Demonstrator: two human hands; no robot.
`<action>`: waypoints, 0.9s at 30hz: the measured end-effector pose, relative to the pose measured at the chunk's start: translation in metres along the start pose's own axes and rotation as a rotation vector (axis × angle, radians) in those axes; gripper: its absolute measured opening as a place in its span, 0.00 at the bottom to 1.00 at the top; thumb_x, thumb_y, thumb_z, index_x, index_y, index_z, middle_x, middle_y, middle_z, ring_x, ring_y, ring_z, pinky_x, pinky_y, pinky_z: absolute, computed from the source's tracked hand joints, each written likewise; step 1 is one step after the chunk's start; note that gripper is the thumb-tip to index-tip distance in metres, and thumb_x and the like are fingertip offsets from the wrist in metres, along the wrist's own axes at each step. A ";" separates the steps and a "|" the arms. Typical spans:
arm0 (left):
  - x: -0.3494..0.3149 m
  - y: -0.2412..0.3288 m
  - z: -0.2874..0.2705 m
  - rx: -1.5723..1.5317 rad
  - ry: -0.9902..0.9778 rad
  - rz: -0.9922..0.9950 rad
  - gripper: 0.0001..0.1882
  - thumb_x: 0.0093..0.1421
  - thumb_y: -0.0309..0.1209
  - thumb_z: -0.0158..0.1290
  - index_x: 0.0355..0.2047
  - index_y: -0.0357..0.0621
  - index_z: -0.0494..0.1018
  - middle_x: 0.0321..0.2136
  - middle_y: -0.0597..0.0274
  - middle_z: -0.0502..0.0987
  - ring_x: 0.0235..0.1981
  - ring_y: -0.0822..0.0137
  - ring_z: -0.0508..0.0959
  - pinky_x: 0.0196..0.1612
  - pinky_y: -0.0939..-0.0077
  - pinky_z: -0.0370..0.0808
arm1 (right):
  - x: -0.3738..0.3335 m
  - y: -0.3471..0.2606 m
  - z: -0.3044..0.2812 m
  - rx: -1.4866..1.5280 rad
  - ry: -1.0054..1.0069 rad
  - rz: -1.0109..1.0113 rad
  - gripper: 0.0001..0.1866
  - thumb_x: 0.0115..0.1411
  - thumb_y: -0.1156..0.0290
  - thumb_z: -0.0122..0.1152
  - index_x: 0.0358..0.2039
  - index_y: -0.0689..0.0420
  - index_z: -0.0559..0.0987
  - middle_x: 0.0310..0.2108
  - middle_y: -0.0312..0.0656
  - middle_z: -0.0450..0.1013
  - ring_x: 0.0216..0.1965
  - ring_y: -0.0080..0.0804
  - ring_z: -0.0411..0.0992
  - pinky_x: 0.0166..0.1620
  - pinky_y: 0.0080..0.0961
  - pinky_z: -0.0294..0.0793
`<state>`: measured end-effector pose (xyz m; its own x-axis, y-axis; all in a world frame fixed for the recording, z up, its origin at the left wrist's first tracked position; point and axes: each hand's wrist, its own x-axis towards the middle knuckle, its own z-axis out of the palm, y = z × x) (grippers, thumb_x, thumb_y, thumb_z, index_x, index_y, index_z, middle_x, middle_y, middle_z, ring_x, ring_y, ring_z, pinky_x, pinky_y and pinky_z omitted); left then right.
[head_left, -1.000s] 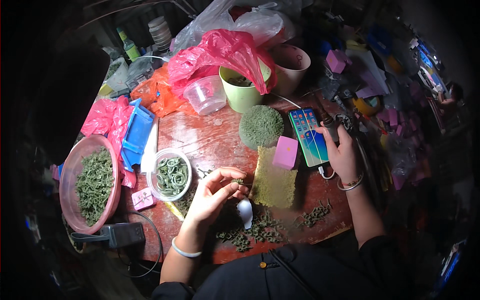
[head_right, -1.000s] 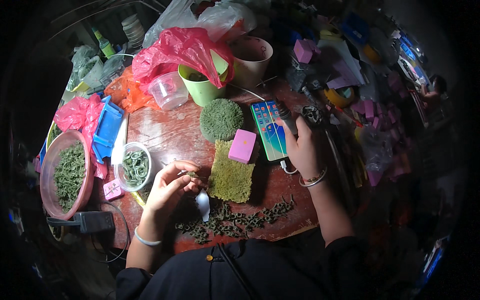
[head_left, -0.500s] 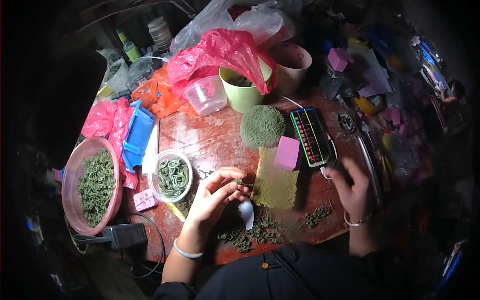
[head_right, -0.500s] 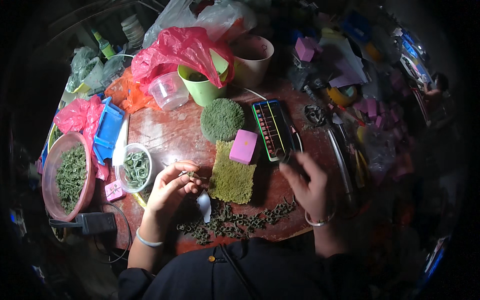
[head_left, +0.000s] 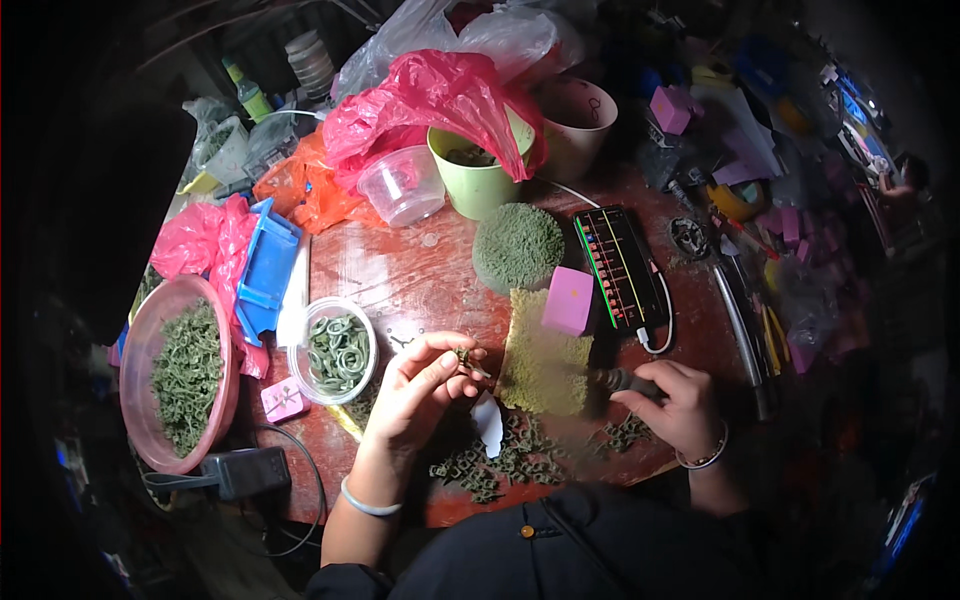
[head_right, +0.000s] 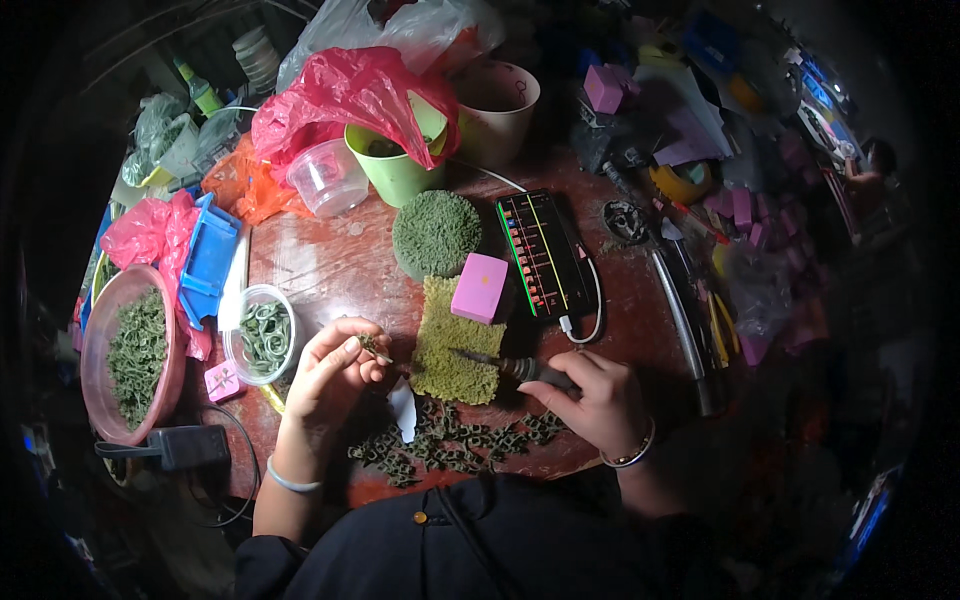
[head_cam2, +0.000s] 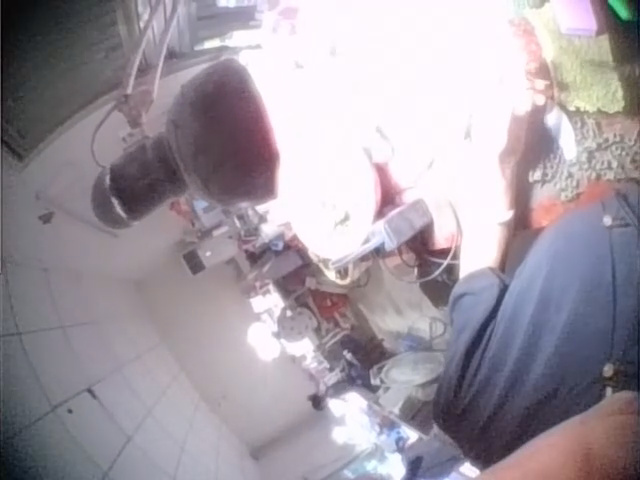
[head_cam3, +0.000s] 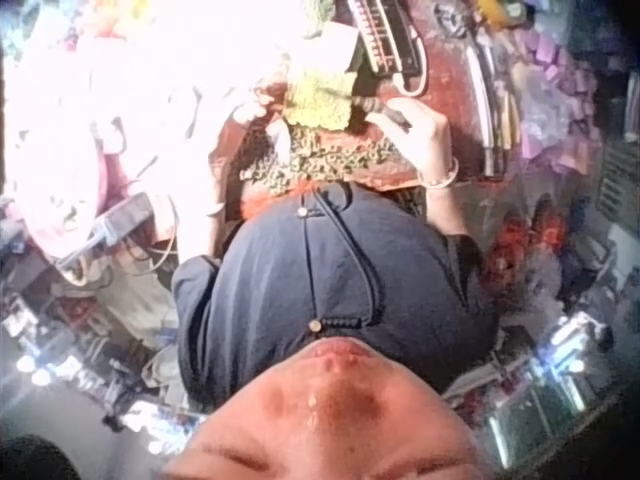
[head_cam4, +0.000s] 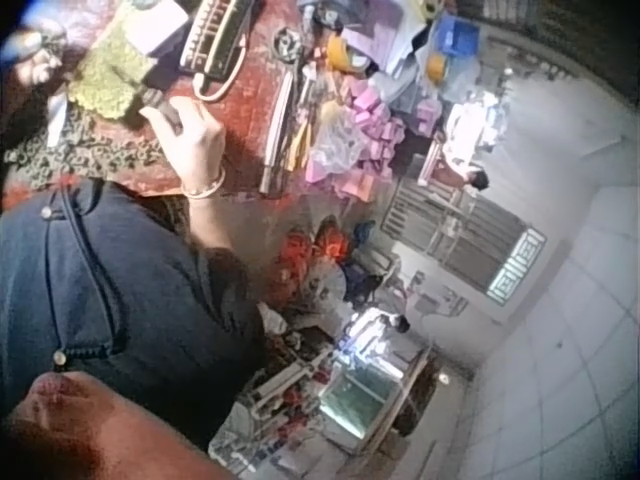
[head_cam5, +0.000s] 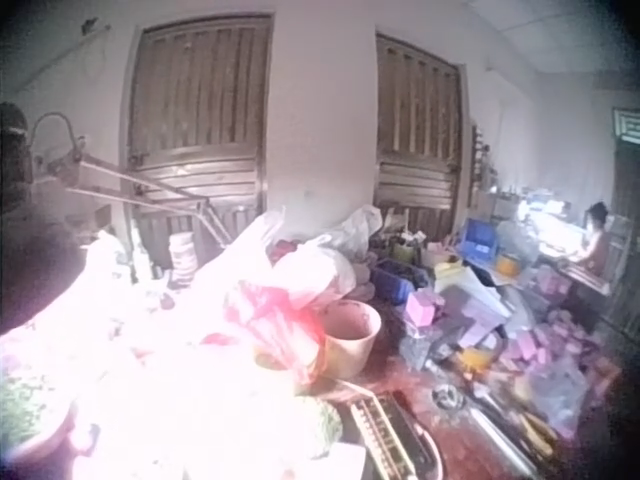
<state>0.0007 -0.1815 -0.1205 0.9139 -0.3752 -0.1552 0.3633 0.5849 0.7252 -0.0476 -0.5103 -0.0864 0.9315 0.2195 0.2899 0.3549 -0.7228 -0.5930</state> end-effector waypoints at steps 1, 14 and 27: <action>0.000 0.000 0.001 -0.003 0.002 -0.001 0.14 0.70 0.27 0.51 0.52 0.33 0.72 0.46 0.49 0.80 0.41 0.65 0.81 0.43 0.73 0.80 | 0.001 -0.001 -0.001 -0.001 -0.003 0.001 0.15 0.53 0.66 0.78 0.32 0.57 0.79 0.23 0.42 0.76 0.23 0.38 0.78 0.25 0.31 0.73; 0.001 0.000 -0.004 -0.010 -0.015 -0.012 0.13 0.70 0.25 0.53 0.53 0.33 0.73 0.46 0.51 0.79 0.42 0.66 0.81 0.46 0.75 0.79 | 0.011 0.027 0.019 0.033 0.368 0.237 0.09 0.68 0.77 0.56 0.47 0.60 0.79 0.38 0.47 0.82 0.38 0.46 0.81 0.39 0.35 0.78; 0.002 0.001 -0.003 0.005 0.004 -0.024 0.14 0.69 0.25 0.54 0.53 0.34 0.73 0.45 0.53 0.80 0.42 0.66 0.82 0.45 0.76 0.79 | 0.012 0.031 0.021 0.007 0.317 0.233 0.09 0.69 0.75 0.57 0.48 0.60 0.79 0.33 0.47 0.81 0.31 0.44 0.81 0.32 0.33 0.76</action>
<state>0.0039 -0.1793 -0.1220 0.9057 -0.3861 -0.1748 0.3838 0.5724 0.7246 -0.0237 -0.5161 -0.1166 0.9168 -0.1636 0.3642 0.1387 -0.7248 -0.6748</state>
